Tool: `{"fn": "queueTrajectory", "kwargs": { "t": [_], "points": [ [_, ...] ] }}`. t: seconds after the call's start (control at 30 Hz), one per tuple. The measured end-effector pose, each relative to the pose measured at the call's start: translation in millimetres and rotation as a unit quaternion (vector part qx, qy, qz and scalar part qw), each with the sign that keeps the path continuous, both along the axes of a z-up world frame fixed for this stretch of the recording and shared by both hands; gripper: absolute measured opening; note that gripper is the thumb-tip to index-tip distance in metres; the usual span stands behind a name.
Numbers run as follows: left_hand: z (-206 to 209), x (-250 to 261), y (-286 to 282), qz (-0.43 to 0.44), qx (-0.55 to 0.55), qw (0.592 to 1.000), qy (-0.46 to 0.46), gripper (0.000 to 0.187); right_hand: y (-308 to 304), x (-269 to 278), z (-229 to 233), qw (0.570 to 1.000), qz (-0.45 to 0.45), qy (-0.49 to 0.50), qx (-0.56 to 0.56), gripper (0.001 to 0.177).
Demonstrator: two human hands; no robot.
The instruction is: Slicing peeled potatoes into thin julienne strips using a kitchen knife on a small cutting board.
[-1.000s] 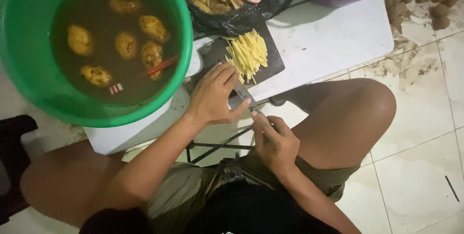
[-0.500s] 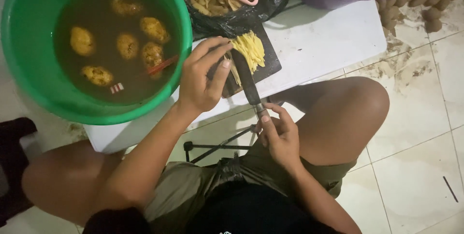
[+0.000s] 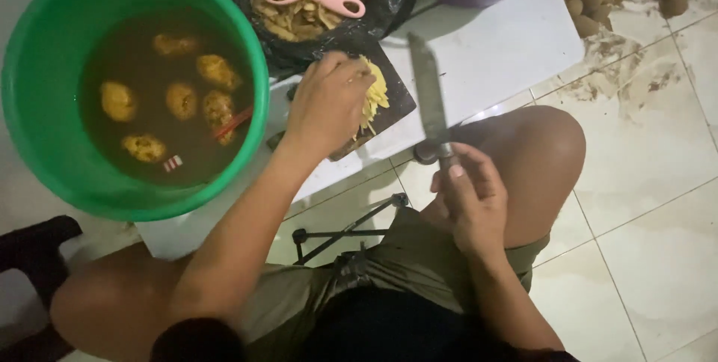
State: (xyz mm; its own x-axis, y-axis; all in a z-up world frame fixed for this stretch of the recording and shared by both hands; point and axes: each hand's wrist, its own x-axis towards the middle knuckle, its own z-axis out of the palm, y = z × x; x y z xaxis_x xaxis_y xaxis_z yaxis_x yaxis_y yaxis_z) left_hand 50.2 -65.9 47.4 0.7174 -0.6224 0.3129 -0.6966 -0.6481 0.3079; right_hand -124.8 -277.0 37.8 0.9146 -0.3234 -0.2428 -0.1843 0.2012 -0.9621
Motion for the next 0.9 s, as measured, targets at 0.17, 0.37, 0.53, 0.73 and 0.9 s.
{"fn": "queueTrajectory", "kwargs": {
  "t": [0.17, 0.37, 0.53, 0.73, 0.9],
  "points": [
    [-26, 45, -34, -0.025, 0.184, 0.982, 0.024, 0.023, -10, 2, 8, 0.998, -0.024, 0.001, 0.065, 0.038],
    [-41, 52, -50, -0.029, 0.254, 0.967, -0.016, 0.010, -19, -3, 5, 0.990, -0.012, 0.003, 0.140, 0.039],
    [-41, 53, -48, -0.022, 0.282, 0.957, -0.060, 0.010, -18, -2, 8, 0.988, 0.000, 0.012, 0.153, 0.039],
    [-37, 62, -52, -0.036, 0.287, 0.957, 0.036, 0.026, -18, -4, 8, 0.987, 0.011, 0.008, 0.157, 0.037],
    [-19, 64, -55, -0.040, 0.272, 0.953, 0.129, 0.029, -18, -3, 10, 0.987, 0.014, 0.012, 0.160, 0.035]
  ]
}}
